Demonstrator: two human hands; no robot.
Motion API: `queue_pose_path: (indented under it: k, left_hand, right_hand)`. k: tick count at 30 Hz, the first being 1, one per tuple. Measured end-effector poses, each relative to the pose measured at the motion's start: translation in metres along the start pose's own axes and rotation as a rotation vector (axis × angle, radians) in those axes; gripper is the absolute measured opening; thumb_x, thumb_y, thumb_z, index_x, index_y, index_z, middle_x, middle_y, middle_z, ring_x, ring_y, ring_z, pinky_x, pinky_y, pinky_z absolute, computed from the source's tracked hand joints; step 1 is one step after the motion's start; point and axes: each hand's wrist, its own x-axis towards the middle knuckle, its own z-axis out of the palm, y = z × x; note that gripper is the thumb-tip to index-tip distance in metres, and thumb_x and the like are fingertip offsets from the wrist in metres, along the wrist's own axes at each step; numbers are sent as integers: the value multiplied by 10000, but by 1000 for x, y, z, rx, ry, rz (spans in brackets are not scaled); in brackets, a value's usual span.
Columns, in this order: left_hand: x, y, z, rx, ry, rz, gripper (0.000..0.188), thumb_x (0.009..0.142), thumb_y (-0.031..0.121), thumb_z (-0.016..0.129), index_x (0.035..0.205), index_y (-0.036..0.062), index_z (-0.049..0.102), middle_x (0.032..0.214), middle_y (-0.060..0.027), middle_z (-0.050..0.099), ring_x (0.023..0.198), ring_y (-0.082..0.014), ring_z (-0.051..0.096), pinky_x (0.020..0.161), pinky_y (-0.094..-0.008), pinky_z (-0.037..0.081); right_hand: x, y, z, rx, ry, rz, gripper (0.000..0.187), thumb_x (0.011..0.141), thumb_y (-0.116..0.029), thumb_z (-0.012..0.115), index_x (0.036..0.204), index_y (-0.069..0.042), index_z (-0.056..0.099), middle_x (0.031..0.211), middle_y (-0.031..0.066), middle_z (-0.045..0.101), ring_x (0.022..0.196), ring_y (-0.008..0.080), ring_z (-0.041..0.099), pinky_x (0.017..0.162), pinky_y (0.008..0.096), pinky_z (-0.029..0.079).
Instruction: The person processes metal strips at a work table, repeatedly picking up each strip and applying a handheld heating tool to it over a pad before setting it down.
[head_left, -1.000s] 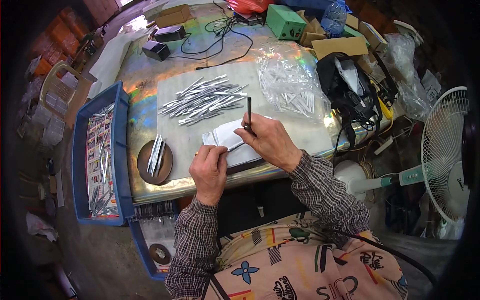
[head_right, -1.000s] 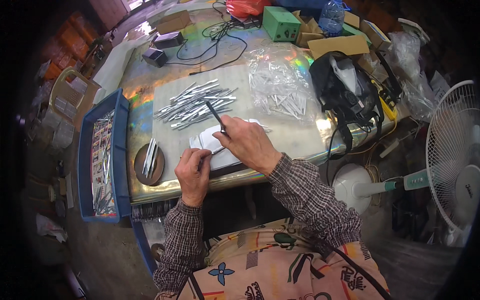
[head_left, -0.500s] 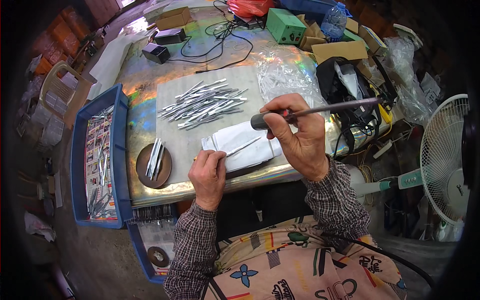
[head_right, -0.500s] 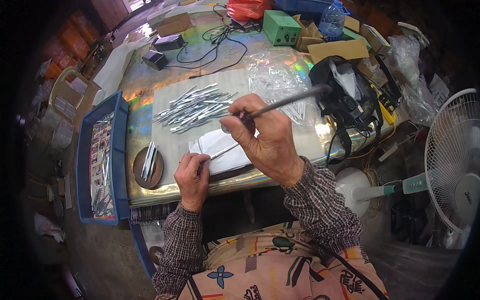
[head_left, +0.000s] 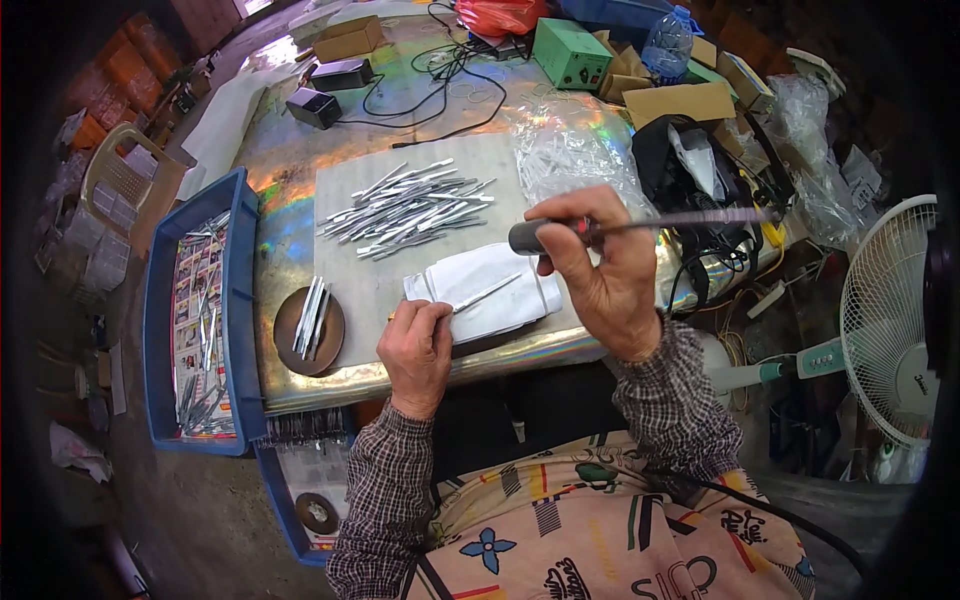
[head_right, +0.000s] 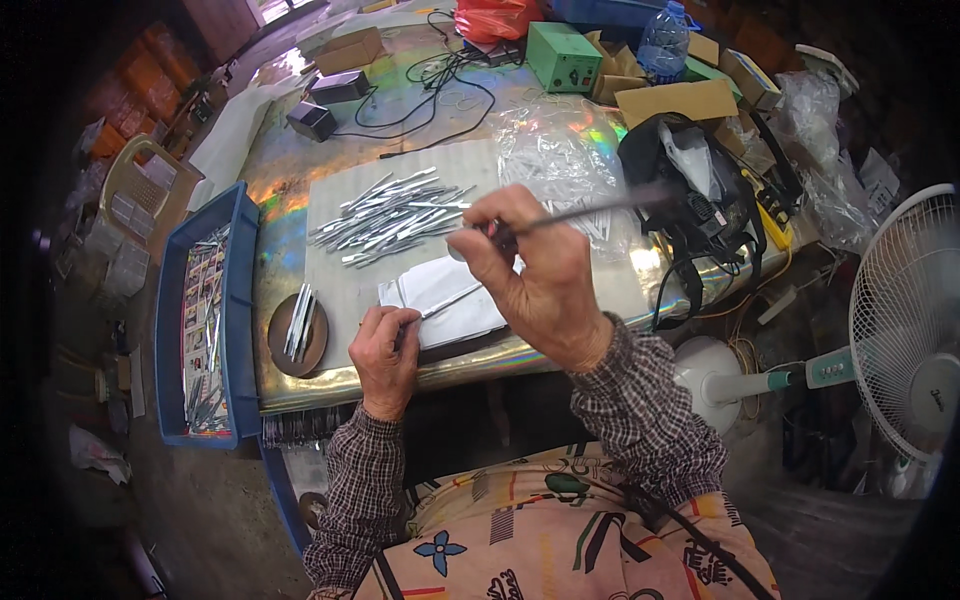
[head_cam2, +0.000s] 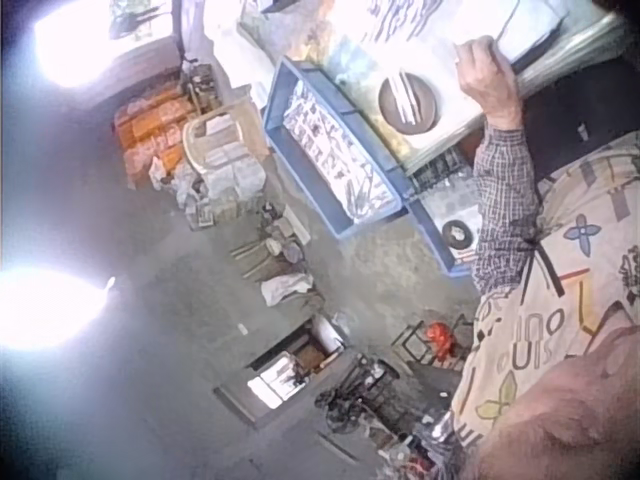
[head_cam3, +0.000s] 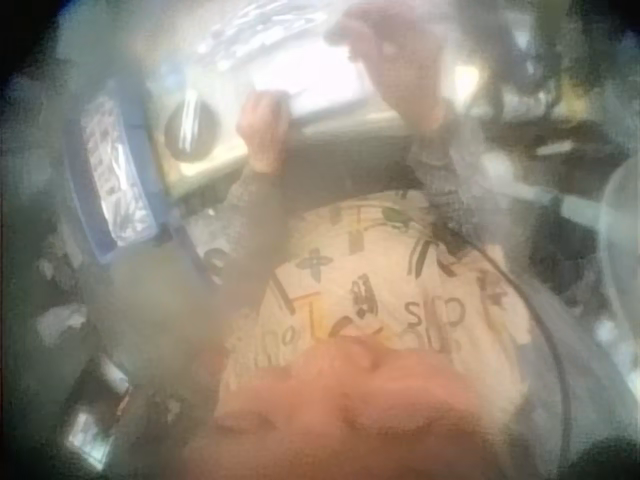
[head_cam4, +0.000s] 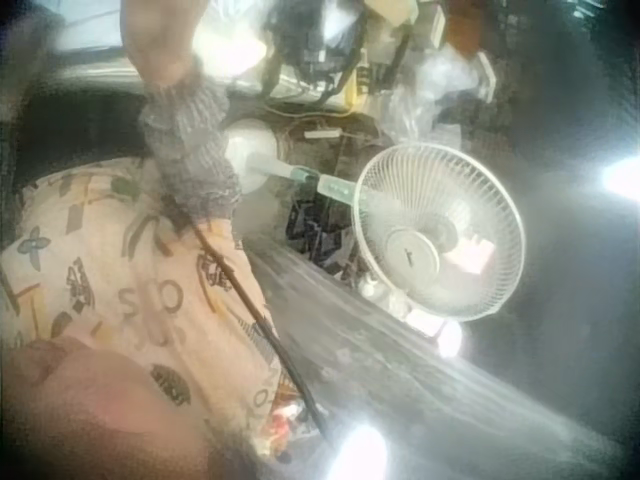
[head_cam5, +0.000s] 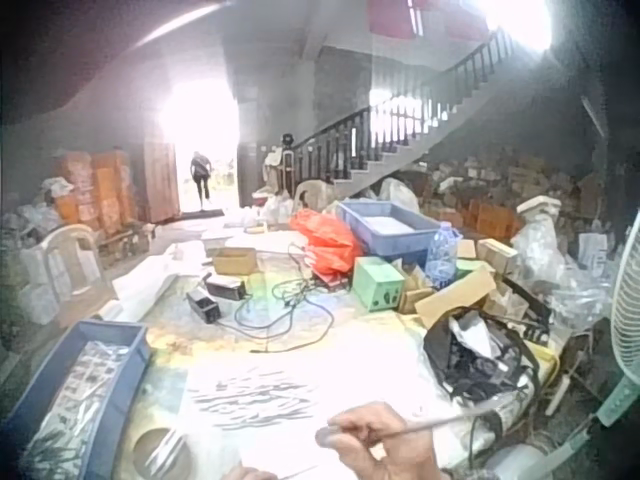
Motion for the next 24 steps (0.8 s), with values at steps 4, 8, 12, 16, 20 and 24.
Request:
queue_pose_path:
  k: [4, 8, 12, 16, 20, 24]
  left_hand:
    - [1, 1, 3, 2, -20, 24, 118, 757, -4, 693, 852, 54, 653, 816, -91, 606, 731, -289, 606, 635, -379, 486]
    - [-1, -1, 4, -29, -20, 2, 115, 759, -4, 692, 854, 46, 653, 820, -94, 609, 729, -290, 605, 632, -382, 481]
    - [-1, 2, 1, -20, -1, 12, 115, 760, -4, 692, 857, 46, 655, 818, -93, 610, 729, -290, 605, 632, -377, 481]
    - [0, 1, 2, -11, -1, 9, 116, 759, 1, 698, 857, 48, 657, 815, -91, 611, 728, -288, 606, 632, -375, 483]
    - [0, 2, 2, -12, -9, -3, 114, 759, 7, 701, 854, 49, 655, 818, -89, 612, 731, -286, 607, 635, -376, 484]
    - [0, 2, 4, -19, -3, 10, 116, 758, 8, 703, 855, 51, 655, 821, -86, 613, 735, -286, 606, 635, -376, 482]
  right_hand:
    - [-32, 57, 7, -362, -318, 118, 242, 877, -177, 687, 1009, -22, 555, 766, 166, 591, 671, 374, 594, 588, 430, 486]
    - [-23, 64, 10, -370, -283, 42, 200, 908, -184, 662, 909, -22, 545, 662, 137, 558, 603, 306, 578, 563, 364, 455]
    - [-19, 50, -3, -294, -247, 217, 221, 895, -184, 679, 918, -25, 526, 703, 149, 563, 606, 321, 577, 571, 394, 451]
    - [-16, 38, -1, -266, -222, 64, 209, 891, -168, 689, 927, -23, 543, 708, 133, 569, 602, 295, 581, 572, 370, 461]
    - [-4, 6, -3, -94, -60, 23, 192, 894, -159, 695, 942, -24, 566, 755, 118, 545, 572, 212, 552, 547, 317, 455]
    - [-32, 60, 16, -341, -248, 73, 244, 887, -194, 670, 988, -24, 527, 831, 183, 600, 707, 380, 603, 608, 429, 489]
